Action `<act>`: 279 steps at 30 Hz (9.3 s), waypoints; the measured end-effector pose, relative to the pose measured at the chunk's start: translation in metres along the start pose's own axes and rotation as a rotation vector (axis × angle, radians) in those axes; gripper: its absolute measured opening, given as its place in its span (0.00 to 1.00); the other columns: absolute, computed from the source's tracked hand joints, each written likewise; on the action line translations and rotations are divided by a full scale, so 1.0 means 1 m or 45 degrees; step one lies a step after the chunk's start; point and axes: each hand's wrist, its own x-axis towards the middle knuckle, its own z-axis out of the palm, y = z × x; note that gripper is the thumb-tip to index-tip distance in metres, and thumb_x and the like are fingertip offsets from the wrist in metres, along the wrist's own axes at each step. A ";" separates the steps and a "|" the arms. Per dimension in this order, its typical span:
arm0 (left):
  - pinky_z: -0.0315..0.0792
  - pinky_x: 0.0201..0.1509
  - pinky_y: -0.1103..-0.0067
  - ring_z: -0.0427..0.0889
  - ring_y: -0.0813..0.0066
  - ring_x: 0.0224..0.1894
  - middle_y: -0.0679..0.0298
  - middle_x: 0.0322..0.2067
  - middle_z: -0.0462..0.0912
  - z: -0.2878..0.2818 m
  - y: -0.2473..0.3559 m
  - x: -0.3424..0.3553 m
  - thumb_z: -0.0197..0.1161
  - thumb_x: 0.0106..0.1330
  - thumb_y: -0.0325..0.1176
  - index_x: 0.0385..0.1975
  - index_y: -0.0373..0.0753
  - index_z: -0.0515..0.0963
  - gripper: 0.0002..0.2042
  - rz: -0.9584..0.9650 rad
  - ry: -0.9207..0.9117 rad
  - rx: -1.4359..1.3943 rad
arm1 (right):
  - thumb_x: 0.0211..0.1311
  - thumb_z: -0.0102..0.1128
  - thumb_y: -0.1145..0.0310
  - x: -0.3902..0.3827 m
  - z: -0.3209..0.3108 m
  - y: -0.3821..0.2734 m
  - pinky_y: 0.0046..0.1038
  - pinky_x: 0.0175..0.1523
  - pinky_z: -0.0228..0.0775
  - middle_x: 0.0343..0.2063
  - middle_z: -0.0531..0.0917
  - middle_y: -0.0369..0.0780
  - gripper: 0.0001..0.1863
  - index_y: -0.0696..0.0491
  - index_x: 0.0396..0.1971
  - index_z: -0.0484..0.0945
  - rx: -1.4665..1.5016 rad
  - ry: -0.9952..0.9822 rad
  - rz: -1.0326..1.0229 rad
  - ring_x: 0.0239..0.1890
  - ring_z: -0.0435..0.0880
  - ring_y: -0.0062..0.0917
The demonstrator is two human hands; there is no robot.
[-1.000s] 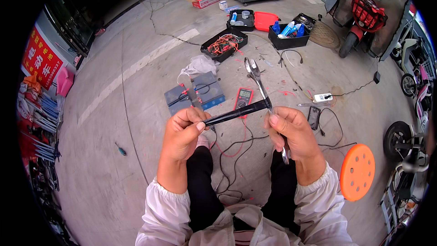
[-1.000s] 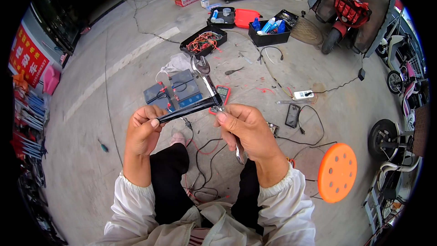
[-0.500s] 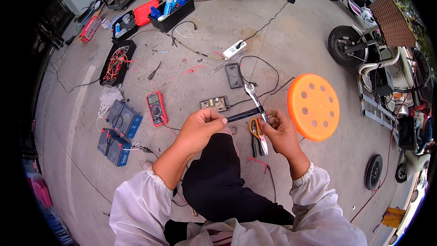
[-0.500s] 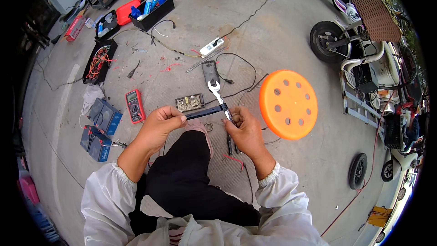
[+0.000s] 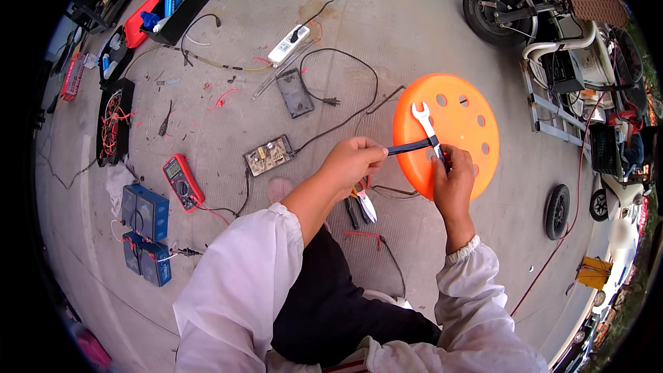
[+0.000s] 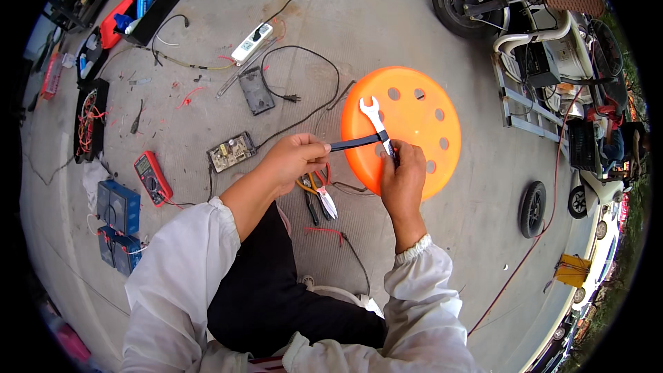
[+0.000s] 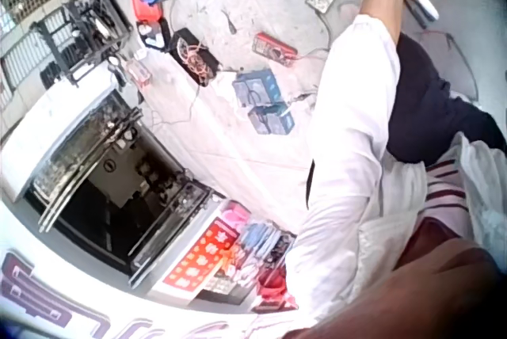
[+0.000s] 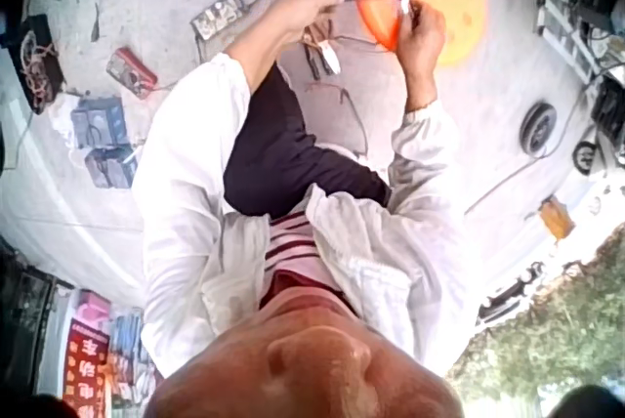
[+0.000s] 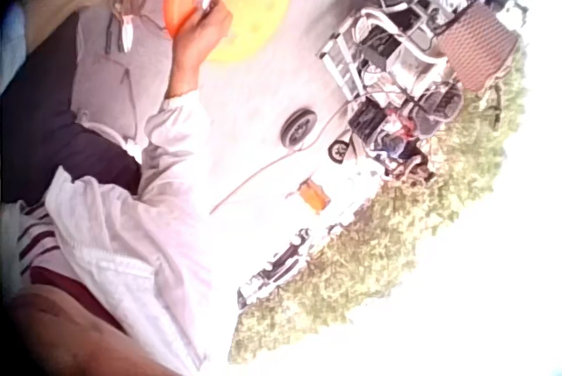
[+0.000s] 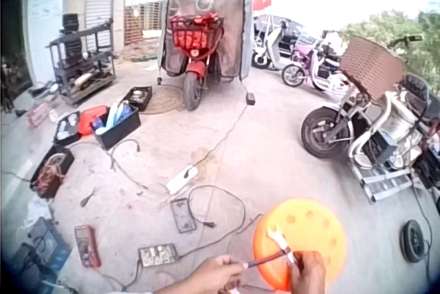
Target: The person sits on the floor and uses pliers to strip and twist wires, then connects them to a circuit board and battery pack. They use a multimeter to measure voltage and a wrench to tighten connections on the battery terminals.
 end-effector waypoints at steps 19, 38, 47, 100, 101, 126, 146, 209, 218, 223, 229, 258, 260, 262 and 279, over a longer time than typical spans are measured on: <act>0.77 0.47 0.80 0.80 0.77 0.37 0.65 0.33 0.80 -0.013 -0.002 0.006 0.62 0.66 0.31 0.36 0.37 0.76 0.05 -0.039 0.073 -0.007 | 0.59 0.58 0.71 -0.105 0.234 0.049 0.42 0.44 0.76 0.43 0.74 0.53 0.18 0.59 0.48 0.70 0.096 -0.654 0.308 0.42 0.79 0.50; 0.77 0.48 0.76 0.81 0.75 0.38 0.64 0.34 0.80 -0.007 -0.017 -0.008 0.60 0.67 0.29 0.35 0.37 0.75 0.04 -0.046 0.025 -0.175 | 0.66 0.52 0.75 -0.186 0.063 0.081 0.30 0.53 0.77 0.48 0.78 0.47 0.12 0.58 0.48 0.75 2.213 -0.693 1.880 0.47 0.82 0.32; 0.77 0.49 0.76 0.81 0.75 0.39 0.64 0.34 0.80 -0.013 -0.016 -0.026 0.60 0.67 0.29 0.35 0.36 0.75 0.04 -0.051 0.032 -0.095 | 0.60 0.66 0.68 -0.174 0.048 0.068 0.20 0.30 0.69 0.25 0.76 0.32 0.13 0.52 0.42 0.74 1.683 -1.569 1.392 0.23 0.76 0.19; 0.77 0.49 0.78 0.81 0.76 0.38 0.64 0.34 0.80 -0.031 -0.004 -0.025 0.61 0.67 0.28 0.36 0.36 0.76 0.04 0.084 0.046 -0.108 | 0.65 0.35 0.30 0.063 -0.073 -0.013 0.20 0.22 0.62 0.16 0.66 0.32 0.36 0.53 0.25 0.67 0.586 -1.642 0.518 0.17 0.66 0.17; 0.77 0.49 0.78 0.81 0.76 0.38 0.64 0.35 0.80 -0.030 -0.005 -0.027 0.60 0.67 0.28 0.36 0.35 0.76 0.04 0.073 0.042 -0.115 | 0.65 0.34 0.30 0.048 -0.077 -0.010 0.21 0.23 0.62 0.16 0.66 0.33 0.36 0.53 0.26 0.66 0.719 -1.616 0.556 0.17 0.67 0.18; 0.77 0.50 0.74 0.81 0.72 0.40 0.61 0.34 0.80 0.004 0.012 -0.043 0.56 0.69 0.30 0.37 0.36 0.73 0.04 -0.035 0.074 -0.381 | 0.60 0.26 0.24 0.048 -0.056 0.006 0.23 0.19 0.67 0.12 0.66 0.34 0.43 0.55 0.21 0.67 0.974 -1.819 0.813 0.13 0.72 0.21; 0.79 0.46 0.72 0.82 0.71 0.34 0.62 0.30 0.80 -0.002 0.001 -0.049 0.55 0.68 0.27 0.35 0.39 0.71 0.01 0.029 0.080 -0.441 | 0.55 0.35 0.21 0.045 -0.062 0.004 0.20 0.11 0.57 0.10 0.60 0.31 0.40 0.50 0.25 0.64 0.768 -1.661 0.777 0.07 0.61 0.14; 0.67 0.58 0.76 0.74 0.75 0.55 0.56 0.51 0.78 0.117 -0.002 -0.513 0.63 0.64 0.29 0.60 0.31 0.58 0.28 0.387 -0.183 0.496 | 0.65 0.55 0.64 -0.183 -0.277 -0.239 0.27 0.45 0.75 0.41 0.81 0.41 0.20 0.63 0.51 0.72 1.587 -1.921 -0.454 0.42 0.80 0.23; 0.68 0.57 0.75 0.75 0.72 0.53 0.53 0.51 0.78 0.095 -0.022 -0.529 0.65 0.63 0.35 0.60 0.30 0.59 0.30 0.433 -0.023 0.520 | 0.61 0.61 0.72 -0.195 -0.256 -0.262 0.21 0.42 0.68 0.28 0.80 0.32 0.06 0.57 0.35 0.77 1.215 -1.836 -0.787 0.33 0.76 0.14; 0.70 0.55 0.75 0.76 0.71 0.52 0.53 0.51 0.79 0.068 -0.018 -0.526 0.66 0.64 0.36 0.60 0.30 0.60 0.30 0.514 0.003 0.523 | 0.60 0.61 0.73 -0.178 -0.235 -0.285 0.22 0.39 0.66 0.25 0.78 0.31 0.04 0.57 0.30 0.75 1.101 -1.702 -0.959 0.31 0.74 0.14; 0.71 0.54 0.76 0.77 0.73 0.51 0.55 0.50 0.79 -0.032 0.015 -0.509 0.66 0.64 0.36 0.57 0.33 0.66 0.25 0.510 0.135 0.252 | 0.59 0.60 0.73 -0.114 -0.157 -0.319 0.22 0.41 0.64 0.25 0.77 0.32 0.04 0.56 0.28 0.75 1.007 -1.462 -0.872 0.32 0.73 0.17; 0.74 0.36 0.73 0.79 0.69 0.32 0.56 0.31 0.78 -0.322 -0.152 -0.021 0.71 0.55 0.34 0.48 0.32 0.65 0.26 0.164 1.098 0.848 | 0.64 0.57 0.72 -0.039 0.187 -0.149 0.24 0.45 0.68 0.24 0.77 0.34 0.03 0.55 0.33 0.76 1.493 -1.016 0.881 0.30 0.76 0.20; 0.74 0.35 0.73 0.79 0.69 0.31 0.57 0.30 0.78 -0.326 -0.148 -0.021 0.70 0.56 0.33 0.48 0.32 0.65 0.25 0.149 1.087 0.832 | 0.64 0.57 0.72 -0.043 0.213 -0.153 0.22 0.43 0.68 0.24 0.77 0.33 0.03 0.56 0.33 0.77 1.466 -1.115 0.893 0.29 0.75 0.19; 0.73 0.35 0.73 0.78 0.70 0.30 0.58 0.30 0.78 -0.333 -0.147 -0.018 0.67 0.58 0.32 0.48 0.32 0.66 0.22 0.135 1.091 0.789 | 0.63 0.59 0.72 -0.045 0.236 -0.158 0.20 0.38 0.67 0.25 0.78 0.32 0.04 0.56 0.33 0.77 1.411 -1.200 0.905 0.28 0.75 0.17; 0.71 0.38 0.70 0.76 0.66 0.28 0.55 0.25 0.80 -0.411 -0.188 0.029 0.61 0.63 0.42 0.28 0.30 0.76 0.17 0.339 1.249 1.000 | 0.59 0.59 0.66 -0.077 0.283 -0.132 0.21 0.27 0.66 0.23 0.78 0.33 0.08 0.57 0.32 0.77 1.248 -1.310 0.751 0.23 0.76 0.16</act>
